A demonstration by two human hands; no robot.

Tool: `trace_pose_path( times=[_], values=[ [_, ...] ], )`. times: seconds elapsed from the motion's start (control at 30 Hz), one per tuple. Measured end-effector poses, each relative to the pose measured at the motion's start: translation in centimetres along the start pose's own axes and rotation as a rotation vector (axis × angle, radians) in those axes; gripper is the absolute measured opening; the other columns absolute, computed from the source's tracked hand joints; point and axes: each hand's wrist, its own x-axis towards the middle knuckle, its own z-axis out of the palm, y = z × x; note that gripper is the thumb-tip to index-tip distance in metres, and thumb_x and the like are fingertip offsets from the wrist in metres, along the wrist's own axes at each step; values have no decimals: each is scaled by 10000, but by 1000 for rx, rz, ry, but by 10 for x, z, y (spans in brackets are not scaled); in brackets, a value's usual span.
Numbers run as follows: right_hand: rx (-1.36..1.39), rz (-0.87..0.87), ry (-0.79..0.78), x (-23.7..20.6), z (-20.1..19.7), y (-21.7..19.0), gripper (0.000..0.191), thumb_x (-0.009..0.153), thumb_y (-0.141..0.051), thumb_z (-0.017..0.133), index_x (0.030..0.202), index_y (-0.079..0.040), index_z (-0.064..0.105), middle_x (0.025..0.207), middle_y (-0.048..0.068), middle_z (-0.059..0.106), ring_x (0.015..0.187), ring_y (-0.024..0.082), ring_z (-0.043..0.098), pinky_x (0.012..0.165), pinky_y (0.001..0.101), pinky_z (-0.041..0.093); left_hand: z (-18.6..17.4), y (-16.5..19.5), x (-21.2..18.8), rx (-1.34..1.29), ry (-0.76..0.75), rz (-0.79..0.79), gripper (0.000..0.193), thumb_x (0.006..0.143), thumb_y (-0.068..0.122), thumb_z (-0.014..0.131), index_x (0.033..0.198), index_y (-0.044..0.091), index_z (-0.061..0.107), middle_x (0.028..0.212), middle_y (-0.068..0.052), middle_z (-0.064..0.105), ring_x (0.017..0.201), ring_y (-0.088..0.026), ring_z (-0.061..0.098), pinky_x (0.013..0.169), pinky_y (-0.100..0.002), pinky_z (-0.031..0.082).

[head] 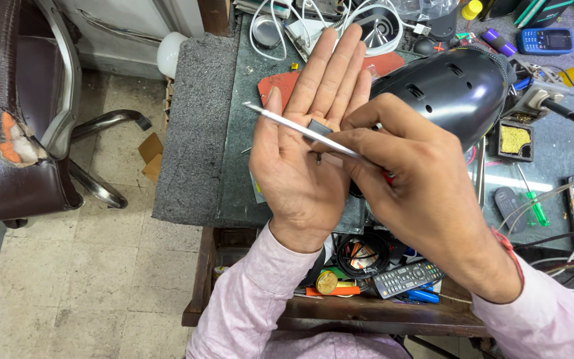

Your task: The person uses tweezers to handle small screws and a screwdriver to unscrew a black plastic casing. They remove a small black component and several screws, placing them in a paper cup. The person then uses the screwdriver to pry open the casing further.

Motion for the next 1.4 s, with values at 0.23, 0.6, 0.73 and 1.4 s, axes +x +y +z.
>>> trace_pose_path(
  times=[0.23,0.6,0.73,1.4],
  values=[
    [-167,21,-16,7,9,-12,194,869,-48,768,1061,-59,745,1039,77,666,789,273,705,671,377,564,-5,-2,-1,-32,-18,18,674,1140,370,182,1646,-75,199,1708,-269,206,1627,-326,195,1397,-406,134],
    [-14,99,-75,18,8,-6,187,867,-115,796,984,-21,685,920,95,600,692,266,619,613,370,490,-4,0,-1,-53,5,12,632,1126,309,196,1634,-66,222,1708,-255,235,1631,-346,206,1396,-430,145],
    [-11,26,-83,19,6,-5,180,874,-29,708,1054,-30,701,1015,105,627,809,293,666,669,370,518,-5,1,-3,-2,6,39,624,1146,303,189,1641,-73,243,1709,-263,258,1604,-347,225,1409,-434,162],
    [179,162,22,17,-1,2,167,966,-44,740,1078,16,632,780,24,667,633,46,583,552,226,448,-4,-2,0,29,14,49,608,1155,287,193,1639,-75,251,1712,-255,262,1637,-347,226,1394,-434,178]
  ],
)
